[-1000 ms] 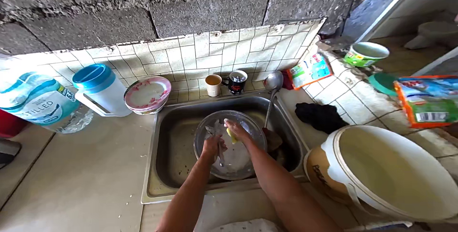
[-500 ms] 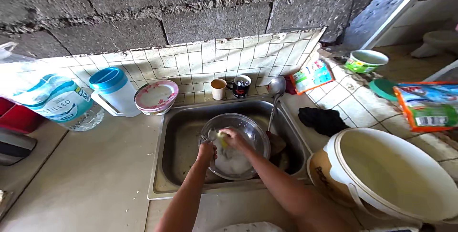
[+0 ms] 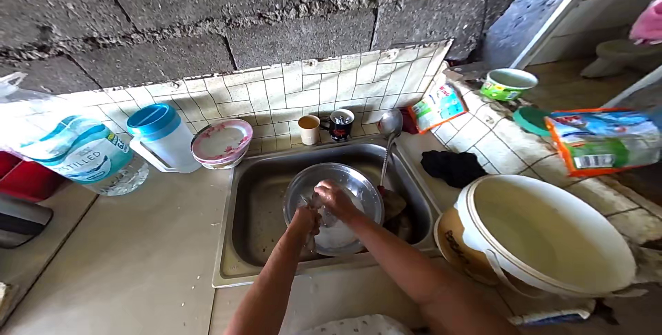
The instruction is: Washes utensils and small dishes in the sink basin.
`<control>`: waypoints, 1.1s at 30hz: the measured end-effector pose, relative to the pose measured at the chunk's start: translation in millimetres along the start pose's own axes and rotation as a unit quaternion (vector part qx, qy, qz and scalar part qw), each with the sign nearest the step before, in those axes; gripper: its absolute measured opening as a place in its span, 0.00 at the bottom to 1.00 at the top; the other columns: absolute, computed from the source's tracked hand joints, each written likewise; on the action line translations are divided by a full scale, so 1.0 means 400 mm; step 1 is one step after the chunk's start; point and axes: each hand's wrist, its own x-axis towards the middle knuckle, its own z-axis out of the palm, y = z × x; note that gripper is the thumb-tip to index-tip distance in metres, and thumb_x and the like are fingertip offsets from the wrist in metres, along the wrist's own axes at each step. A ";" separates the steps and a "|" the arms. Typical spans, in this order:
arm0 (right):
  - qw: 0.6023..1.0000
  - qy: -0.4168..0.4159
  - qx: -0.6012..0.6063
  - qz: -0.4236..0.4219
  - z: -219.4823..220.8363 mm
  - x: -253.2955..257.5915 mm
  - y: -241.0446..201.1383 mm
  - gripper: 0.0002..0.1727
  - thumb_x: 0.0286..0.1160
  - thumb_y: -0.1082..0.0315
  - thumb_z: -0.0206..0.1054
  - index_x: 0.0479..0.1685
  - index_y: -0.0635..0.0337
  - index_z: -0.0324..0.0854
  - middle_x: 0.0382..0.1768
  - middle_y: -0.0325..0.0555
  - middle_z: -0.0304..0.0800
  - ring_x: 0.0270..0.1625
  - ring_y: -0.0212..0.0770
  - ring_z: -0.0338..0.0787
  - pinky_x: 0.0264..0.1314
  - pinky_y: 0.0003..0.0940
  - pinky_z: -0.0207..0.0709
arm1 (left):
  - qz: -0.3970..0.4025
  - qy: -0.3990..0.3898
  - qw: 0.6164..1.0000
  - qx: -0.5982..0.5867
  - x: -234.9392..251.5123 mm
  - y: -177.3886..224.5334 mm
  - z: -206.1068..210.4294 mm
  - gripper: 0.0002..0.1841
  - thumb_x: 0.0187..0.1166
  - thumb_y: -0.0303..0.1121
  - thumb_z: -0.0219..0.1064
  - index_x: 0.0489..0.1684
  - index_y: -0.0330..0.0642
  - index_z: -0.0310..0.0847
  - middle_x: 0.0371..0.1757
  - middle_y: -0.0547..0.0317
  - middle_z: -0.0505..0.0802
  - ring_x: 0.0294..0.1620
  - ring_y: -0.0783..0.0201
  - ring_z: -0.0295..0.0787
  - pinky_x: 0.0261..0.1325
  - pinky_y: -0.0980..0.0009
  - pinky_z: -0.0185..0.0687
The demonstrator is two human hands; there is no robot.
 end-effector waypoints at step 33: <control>0.861 0.027 0.318 0.397 -0.025 0.061 -0.072 0.23 0.91 0.60 0.58 0.66 0.73 0.82 0.65 0.66 0.86 0.68 0.52 0.84 0.76 0.48 0.72 | 0.032 -0.003 0.999 0.004 -0.022 0.020 -0.001 0.11 0.94 0.32 0.50 0.42 0.36 0.75 0.18 0.68 0.73 0.10 0.76 0.64 0.14 0.81 0.64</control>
